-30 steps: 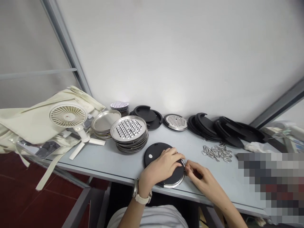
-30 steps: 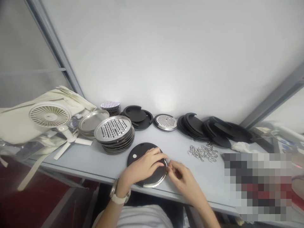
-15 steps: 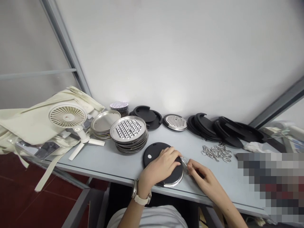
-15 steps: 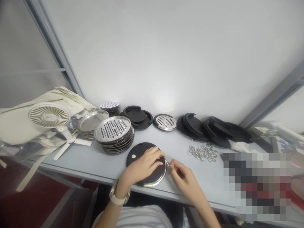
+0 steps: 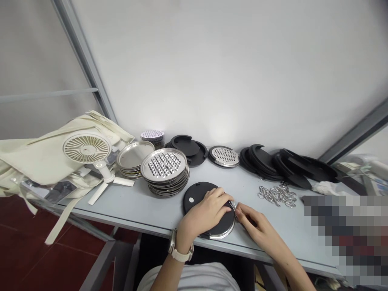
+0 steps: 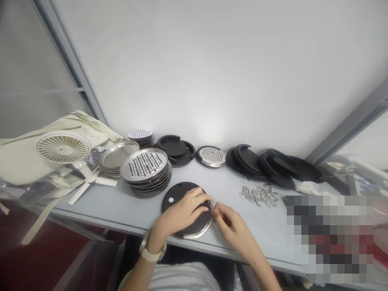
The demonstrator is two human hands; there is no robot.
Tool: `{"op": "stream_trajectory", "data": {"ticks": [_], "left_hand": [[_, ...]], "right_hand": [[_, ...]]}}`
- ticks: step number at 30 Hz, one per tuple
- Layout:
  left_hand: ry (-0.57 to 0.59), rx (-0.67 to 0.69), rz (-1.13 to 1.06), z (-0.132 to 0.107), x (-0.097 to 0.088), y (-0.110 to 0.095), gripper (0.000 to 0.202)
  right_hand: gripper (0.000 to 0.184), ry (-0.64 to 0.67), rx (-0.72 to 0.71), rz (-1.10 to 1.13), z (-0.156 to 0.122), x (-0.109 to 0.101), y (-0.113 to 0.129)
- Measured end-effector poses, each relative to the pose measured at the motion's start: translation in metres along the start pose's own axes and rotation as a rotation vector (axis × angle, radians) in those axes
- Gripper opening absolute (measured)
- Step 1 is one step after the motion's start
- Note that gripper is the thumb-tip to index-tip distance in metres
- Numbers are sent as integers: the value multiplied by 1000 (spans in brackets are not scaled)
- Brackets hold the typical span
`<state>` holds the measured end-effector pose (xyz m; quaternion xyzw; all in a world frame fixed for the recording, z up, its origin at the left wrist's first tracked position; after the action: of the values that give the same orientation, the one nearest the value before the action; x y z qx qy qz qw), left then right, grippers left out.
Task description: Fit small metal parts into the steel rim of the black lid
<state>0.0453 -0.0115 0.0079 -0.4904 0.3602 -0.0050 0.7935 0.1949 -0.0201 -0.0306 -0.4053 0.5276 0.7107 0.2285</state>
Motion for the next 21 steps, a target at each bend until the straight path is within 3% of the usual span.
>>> {"op": "stream_trajectory", "data": {"ticks": [21], "left_hand": [[-1, 24, 19, 1, 0, -2, 18]], "right_hand": [[27, 16, 16, 72, -4, 1, -1]]}}
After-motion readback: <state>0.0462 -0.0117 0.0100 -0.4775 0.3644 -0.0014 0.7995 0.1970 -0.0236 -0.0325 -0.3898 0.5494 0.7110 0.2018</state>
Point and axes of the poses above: each hand's wrist, its own z-axis towards the middle knuckle, its own x-axis out of the palm, y = z × x, the point moved 5 cm from there along z, towards the middle knuckle, and after that the axes turned 15 degrees about -z, right-handed, at the moved point
